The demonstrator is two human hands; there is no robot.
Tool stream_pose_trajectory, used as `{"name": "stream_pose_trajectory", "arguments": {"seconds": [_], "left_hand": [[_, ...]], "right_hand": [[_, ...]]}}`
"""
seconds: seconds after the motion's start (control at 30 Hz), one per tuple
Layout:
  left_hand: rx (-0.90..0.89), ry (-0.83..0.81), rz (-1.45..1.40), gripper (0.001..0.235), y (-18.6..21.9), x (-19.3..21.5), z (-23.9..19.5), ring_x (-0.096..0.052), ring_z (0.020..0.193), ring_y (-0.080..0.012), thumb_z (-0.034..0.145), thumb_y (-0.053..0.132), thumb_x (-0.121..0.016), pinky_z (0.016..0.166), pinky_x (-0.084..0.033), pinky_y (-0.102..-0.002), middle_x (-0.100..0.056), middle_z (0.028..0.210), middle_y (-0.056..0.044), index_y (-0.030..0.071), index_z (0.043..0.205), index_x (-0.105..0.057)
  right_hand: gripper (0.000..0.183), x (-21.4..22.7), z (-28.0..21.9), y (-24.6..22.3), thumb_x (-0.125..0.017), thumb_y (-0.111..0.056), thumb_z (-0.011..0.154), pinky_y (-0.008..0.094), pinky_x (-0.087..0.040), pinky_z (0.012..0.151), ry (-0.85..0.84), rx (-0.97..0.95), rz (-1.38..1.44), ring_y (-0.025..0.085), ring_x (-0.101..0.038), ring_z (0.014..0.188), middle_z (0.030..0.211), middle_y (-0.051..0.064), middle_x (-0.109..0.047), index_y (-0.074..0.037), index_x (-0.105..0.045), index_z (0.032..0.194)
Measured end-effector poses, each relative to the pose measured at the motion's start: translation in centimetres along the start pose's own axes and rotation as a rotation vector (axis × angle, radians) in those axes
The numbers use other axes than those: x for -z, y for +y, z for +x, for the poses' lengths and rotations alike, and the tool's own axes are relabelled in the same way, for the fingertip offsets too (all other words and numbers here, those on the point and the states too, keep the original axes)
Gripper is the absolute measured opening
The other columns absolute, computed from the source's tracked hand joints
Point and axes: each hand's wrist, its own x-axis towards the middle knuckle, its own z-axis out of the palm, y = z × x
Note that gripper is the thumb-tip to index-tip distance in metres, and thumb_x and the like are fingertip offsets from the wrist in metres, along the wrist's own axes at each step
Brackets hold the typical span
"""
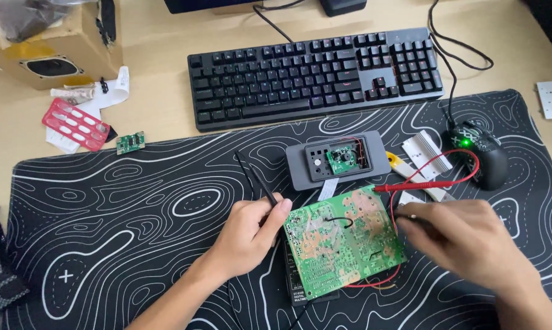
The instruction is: The person uses a multimeter to test points on a green circuit board. They then pick up a disassembled computer fan, remove the heatsink, and place it on the desk before returning to test the circuit board again.
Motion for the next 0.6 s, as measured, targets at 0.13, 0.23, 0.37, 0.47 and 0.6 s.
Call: {"name": "stream_pose_trajectory", "arguments": {"seconds": [0.13,0.23,0.37,0.47,0.6], "left_hand": [[-0.017,0.003,0.003,0.054,0.09,0.05,0.02,-0.041,0.061,-0.0119,0.124,0.028,-0.051,0.057,-0.038,-0.033,-0.047,0.071,0.003,0.010,0.073,-0.048],[-0.022,0.002,0.001,0.054,-0.07,-0.09,-0.04,-0.041,0.061,-0.0119,0.124,0.028,-0.051,0.058,-0.037,-0.034,-0.047,0.072,0.003,0.010,0.073,-0.048],[-0.007,0.011,0.006,0.053,-0.04,-0.11,-0.11,-0.040,0.060,-0.0116,0.124,0.027,-0.052,0.056,-0.037,-0.033,-0.047,0.071,0.003,0.010,0.074,-0.047],[-0.010,0.013,-0.003,0.053,-0.05,-0.16,-0.13,-0.039,0.060,-0.0114,0.124,0.027,-0.052,0.056,-0.036,-0.033,-0.046,0.070,0.003,0.010,0.073,-0.047],[-0.010,0.012,-0.001,0.053,-0.03,-0.14,-0.09,-0.039,0.061,-0.0116,0.124,0.025,-0.052,0.056,-0.036,-0.033,-0.047,0.072,0.003,0.010,0.073,-0.046]], "right_hand": [[0.016,0.49,-0.05,0.49,-0.083,-0.022,0.100,0.038,-0.047,0.050,0.061,-0.089,-0.085,0.019,-0.049,0.046,0.059,-0.005,-0.060,-0.011,-0.077,0.109],[0.012,0.62,-0.11,0.50,-0.077,-0.020,0.103,0.040,-0.044,0.050,0.019,-0.078,-0.041,0.021,-0.049,0.047,0.059,-0.002,-0.058,-0.010,-0.074,0.108],[0.013,0.65,0.03,0.38,-0.073,-0.020,0.105,0.041,-0.047,0.050,-0.024,-0.029,-0.009,0.024,-0.059,0.048,0.064,0.001,-0.065,-0.008,-0.071,0.109],[0.017,0.50,0.10,0.25,-0.076,-0.024,0.104,0.040,-0.050,0.051,-0.033,-0.026,-0.020,0.022,-0.062,0.049,0.066,0.000,-0.067,-0.009,-0.072,0.111],[0.015,0.89,0.39,0.00,-0.078,-0.021,0.103,0.041,-0.047,0.050,-0.038,-0.060,0.005,0.022,-0.059,0.049,0.064,0.001,-0.065,-0.009,-0.074,0.110]]}}
